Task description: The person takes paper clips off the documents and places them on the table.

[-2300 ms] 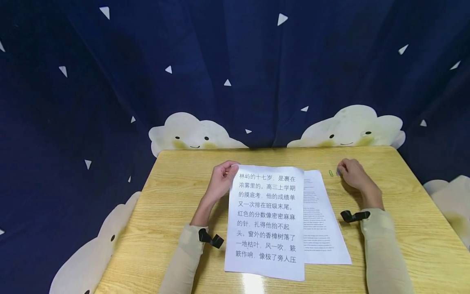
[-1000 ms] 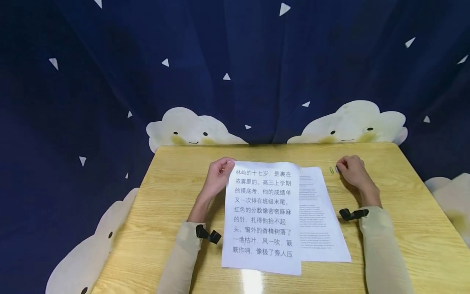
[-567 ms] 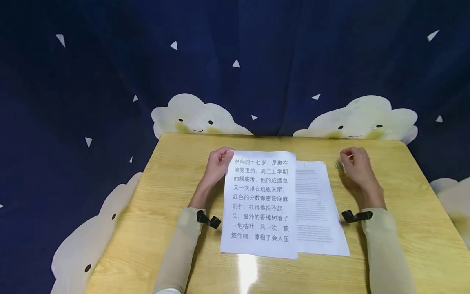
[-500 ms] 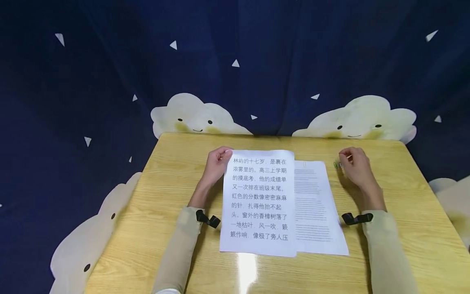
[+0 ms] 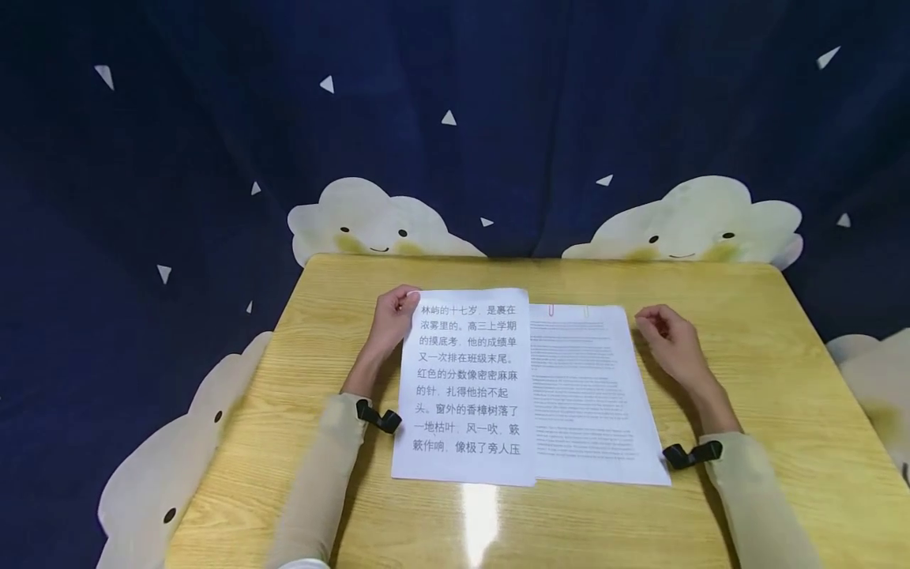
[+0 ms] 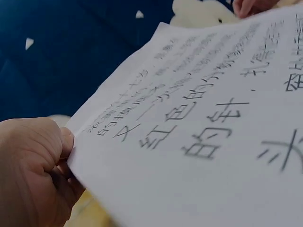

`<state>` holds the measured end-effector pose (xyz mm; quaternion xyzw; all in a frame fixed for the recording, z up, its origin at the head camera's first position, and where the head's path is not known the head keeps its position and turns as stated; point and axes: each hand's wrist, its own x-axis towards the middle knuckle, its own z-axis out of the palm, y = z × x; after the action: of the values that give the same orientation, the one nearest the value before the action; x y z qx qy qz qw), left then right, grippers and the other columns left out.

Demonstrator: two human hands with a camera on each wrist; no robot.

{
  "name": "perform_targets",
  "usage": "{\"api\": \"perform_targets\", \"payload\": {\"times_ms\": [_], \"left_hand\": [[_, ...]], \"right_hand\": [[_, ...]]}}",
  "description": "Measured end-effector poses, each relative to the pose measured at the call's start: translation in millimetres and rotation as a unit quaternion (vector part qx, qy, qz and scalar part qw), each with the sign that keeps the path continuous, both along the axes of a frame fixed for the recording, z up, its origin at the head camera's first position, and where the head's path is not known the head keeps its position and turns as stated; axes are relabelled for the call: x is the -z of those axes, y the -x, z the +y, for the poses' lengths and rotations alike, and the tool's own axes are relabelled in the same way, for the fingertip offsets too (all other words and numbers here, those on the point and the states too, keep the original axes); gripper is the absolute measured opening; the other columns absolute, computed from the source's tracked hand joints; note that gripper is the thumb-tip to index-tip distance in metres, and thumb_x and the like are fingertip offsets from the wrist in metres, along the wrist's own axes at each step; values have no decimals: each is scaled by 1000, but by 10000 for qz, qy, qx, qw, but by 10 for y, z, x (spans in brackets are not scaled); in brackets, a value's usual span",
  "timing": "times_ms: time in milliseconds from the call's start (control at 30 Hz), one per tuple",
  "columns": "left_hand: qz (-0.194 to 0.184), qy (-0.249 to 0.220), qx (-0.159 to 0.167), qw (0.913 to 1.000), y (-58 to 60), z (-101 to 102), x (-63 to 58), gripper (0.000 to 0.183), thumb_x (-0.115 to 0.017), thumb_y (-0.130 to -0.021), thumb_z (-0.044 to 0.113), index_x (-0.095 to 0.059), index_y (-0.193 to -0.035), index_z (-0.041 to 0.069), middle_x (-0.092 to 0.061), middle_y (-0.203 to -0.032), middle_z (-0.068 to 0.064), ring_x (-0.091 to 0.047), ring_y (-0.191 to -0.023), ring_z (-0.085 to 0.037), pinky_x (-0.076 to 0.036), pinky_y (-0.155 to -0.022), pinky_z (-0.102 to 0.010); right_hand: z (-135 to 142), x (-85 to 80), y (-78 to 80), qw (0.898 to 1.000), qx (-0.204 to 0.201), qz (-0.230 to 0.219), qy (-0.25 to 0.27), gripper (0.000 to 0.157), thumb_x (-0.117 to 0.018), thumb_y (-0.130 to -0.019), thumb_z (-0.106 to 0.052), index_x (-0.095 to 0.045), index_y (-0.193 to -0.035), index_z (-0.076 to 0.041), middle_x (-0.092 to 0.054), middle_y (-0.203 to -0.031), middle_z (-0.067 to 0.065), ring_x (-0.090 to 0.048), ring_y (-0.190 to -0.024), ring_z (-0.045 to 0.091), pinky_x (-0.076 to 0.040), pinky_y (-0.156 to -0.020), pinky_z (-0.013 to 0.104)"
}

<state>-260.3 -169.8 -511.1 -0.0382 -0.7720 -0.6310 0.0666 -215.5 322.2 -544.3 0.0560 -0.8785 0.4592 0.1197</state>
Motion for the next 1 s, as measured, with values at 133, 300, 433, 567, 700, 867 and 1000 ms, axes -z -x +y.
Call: {"api": "perform_targets", "payload": {"times_ms": [133,300,433,567,700,867,1000], "left_hand": [[-134,201,-253,9994,30,-140,71,22,-57,-108,7,-71,-112,-9,-59,-73,-3,-53,-61,-10,-43,-56,-19],[-204,391,-425,9981,111,-311,276,22,-57,-108,8,-70,-110,-10,-53,-72,-1,-48,-62,-10,-39,-57,-20],[-230,605,-473,9968,155,-404,341,23,-55,-108,7,-69,-110,-11,-54,-73,-4,-47,-63,-10,-38,-57,-20],[-151,1105,-436,9928,221,-444,349,24,-55,-108,7,-70,-111,-10,-63,-82,-16,-53,-70,-15,-41,-64,-21],[-52,1691,-269,9852,288,-456,290,23,-55,-109,8,-71,-112,-8,-68,-97,-24,-59,-82,-25,-45,-74,-27],[-212,2003,48,9795,340,-428,227,23,-54,-109,6,-68,-123,-4,-65,-110,-23,-58,-94,-32,-46,-82,-36],[62,2334,3,9724,319,-322,180,31,-60,-105,4,-63,-134,-4,-57,-123,-27,-52,-106,-38,-42,-94,-46]], "right_hand": [[-32,67,-75,9999,-125,-9,64,25,-58,-109,-23,-66,-114,0,-62,-96,13,-52,-78,12,-44,-63,17],[-48,104,-143,9999,-104,71,100,21,-59,-108,-18,-67,-113,1,-63,-97,14,-53,-79,10,-44,-65,14],[-94,58,-176,9995,-176,240,126,17,-60,-106,-7,-67,-112,7,-64,-95,20,-54,-76,10,-43,-64,13],[-176,-90,-251,9989,-272,340,160,16,-60,-103,1,-66,-110,13,-63,-92,22,-52,-75,14,-41,-63,14],[-227,-226,-313,9988,-311,337,153,15,-60,-103,2,-66,-109,15,-62,-91,23,-52,-74,16,-41,-63,14],[-244,-259,-350,9986,-332,332,245,15,-60,-103,2,-66,-109,15,-62,-91,24,-52,-74,13,-41,-63,14],[-255,-251,-355,9983,-363,373,263,15,-60,-103,2,-65,-109,14,-62,-91,21,-51,-75,12,-40,-64,14]]}}
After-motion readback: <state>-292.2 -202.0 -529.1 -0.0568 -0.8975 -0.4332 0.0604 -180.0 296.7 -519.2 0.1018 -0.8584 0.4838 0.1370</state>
